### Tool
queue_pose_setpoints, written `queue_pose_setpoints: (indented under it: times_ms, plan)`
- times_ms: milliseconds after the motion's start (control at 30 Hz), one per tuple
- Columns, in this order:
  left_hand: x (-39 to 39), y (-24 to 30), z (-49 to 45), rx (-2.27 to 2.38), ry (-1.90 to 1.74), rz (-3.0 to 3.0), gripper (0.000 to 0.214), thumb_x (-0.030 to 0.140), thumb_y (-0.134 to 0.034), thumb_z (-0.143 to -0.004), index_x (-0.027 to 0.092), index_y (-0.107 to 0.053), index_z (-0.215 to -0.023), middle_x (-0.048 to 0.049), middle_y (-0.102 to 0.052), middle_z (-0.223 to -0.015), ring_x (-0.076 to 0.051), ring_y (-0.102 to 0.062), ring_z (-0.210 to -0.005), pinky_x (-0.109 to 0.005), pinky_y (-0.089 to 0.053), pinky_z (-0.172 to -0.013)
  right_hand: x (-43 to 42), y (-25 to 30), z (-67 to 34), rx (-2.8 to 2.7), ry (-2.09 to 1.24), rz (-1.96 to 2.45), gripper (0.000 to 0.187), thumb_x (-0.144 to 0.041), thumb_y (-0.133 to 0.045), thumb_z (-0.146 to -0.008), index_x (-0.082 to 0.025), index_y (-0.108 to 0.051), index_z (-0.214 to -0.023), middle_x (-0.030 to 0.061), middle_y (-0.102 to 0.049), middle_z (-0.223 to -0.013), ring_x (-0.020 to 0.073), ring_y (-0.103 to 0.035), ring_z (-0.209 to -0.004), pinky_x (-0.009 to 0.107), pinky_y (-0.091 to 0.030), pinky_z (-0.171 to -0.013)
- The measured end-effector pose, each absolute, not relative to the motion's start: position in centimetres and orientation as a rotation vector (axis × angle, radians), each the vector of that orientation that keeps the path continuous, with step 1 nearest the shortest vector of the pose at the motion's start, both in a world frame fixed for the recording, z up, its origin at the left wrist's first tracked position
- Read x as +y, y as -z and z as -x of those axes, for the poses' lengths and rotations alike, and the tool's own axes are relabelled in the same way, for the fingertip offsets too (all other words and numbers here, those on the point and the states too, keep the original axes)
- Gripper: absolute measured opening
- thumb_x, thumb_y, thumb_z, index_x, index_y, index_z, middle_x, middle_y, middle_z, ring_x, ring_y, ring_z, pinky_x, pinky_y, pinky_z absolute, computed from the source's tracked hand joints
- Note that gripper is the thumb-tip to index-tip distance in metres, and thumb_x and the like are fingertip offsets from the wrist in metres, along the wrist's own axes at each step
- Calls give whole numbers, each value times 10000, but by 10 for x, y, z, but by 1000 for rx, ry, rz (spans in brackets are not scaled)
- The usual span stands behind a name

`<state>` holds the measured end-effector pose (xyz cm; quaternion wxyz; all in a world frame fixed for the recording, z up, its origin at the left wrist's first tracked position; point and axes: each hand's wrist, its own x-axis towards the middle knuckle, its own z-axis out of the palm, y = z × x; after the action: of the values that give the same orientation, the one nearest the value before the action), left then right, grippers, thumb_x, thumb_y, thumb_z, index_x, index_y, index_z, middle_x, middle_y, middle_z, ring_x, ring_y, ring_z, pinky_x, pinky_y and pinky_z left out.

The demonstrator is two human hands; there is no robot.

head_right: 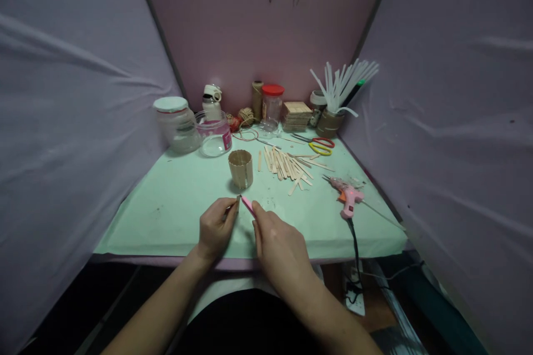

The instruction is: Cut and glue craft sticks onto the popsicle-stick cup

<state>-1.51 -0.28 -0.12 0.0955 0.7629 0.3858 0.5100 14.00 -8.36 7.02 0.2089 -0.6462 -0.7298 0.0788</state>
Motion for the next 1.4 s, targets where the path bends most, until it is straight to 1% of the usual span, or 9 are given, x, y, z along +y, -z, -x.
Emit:
queue_pose_setpoints:
  times_ms: [133, 267, 500, 600, 667, 833, 1033, 1233, 1400]
  plan:
    - [-2, 3, 16, 1143, -1506, -2260, 110, 151, -537, -907, 174, -630, -960, -51, -686, -849, -148, -629, -797, -273, -496, -757, -82, -79, -140, -2040, -248, 1839, 414, -213, -427, -963, -194, -500, -1370, 109, -705, -1107, 243, -700, -912, 335, -544, -738]
    - [-2, 3, 17, 1138, -1476, -2211, 103, 159, -534, -907, 173, -627, -949, -48, -675, -846, -145, -621, -797, -267, -498, -745, -80, -79, -139, -2009, -305, 1831, 409, -211, -444, -956, -209, -512, -1359, 100, -705, -1127, 248, -695, -966, 354, -541, -817]
    - [-1, -8, 17, 1198, -1367, -2049, 111, 220, -529, -909, 187, -634, -896, -25, -657, -825, -131, -617, -773, -228, -508, -697, -70, -81, -147, -1961, -398, 1740, 365, -249, -446, -964, -210, -558, -1309, 82, -704, -1149, 238, -681, -1015, 348, -523, -877]
    - [0, -12, 19, 1227, -1349, -2034, 114, 238, -539, -905, 186, -638, -879, -21, -656, -817, -126, -615, -755, -222, -512, -681, -62, -85, -150, -1986, -391, 1714, 341, -268, -462, -965, -237, -576, -1286, 60, -717, -1119, 229, -683, -1005, 335, -518, -875]
    - [0, -11, 20, 1241, -1378, -2059, 113, 233, -539, -904, 186, -638, -876, -23, -658, -819, -128, -615, -759, -230, -511, -689, -60, -86, -150, -2043, -354, 1697, 343, -269, -465, -967, -239, -569, -1293, 62, -720, -1099, 227, -688, -981, 333, -522, -855]
    - [1, -6, 19, 1246, -1429, -2104, 114, 205, -528, -906, 187, -641, -915, -29, -672, -845, -137, -626, -788, -261, -512, -735, -66, -81, -149, -2140, -239, 1726, 368, -256, -445, -971, -234, -536, -1327, 82, -718, -1066, 235, -704, -896, 334, -545, -743]
    - [6, -7, 16, 1186, -1498, -2234, 140, 161, -532, -901, 192, -647, -974, -37, -706, -900, -149, -650, -855, -281, -505, -798, -71, -72, -152, -2054, -230, 1694, 372, -262, -441, -975, -217, -528, -1334, 84, -709, -1108, 220, -697, -945, 331, -545, -826]
    - [9, -7, 19, 1173, -1460, -2479, 160, 148, -517, -907, 186, -644, -996, -62, -710, -924, -182, -645, -897, -322, -509, -832, -75, -77, -154, -2073, -205, 1799, 366, -262, -444, -972, -238, -542, -1324, 80, -723, -1084, 233, -709, -927, 347, -556, -803]
    - [13, -8, 28, 1032, -1414, -2559, 196, 129, -503, -906, 189, -649, -1022, -74, -709, -947, -184, -637, -917, -326, -513, -844, -88, -89, -164, -2082, -239, 1831, 372, -270, -431, -970, -252, -558, -1318, 75, -731, -1074, 250, -714, -919, 374, -566, -779]
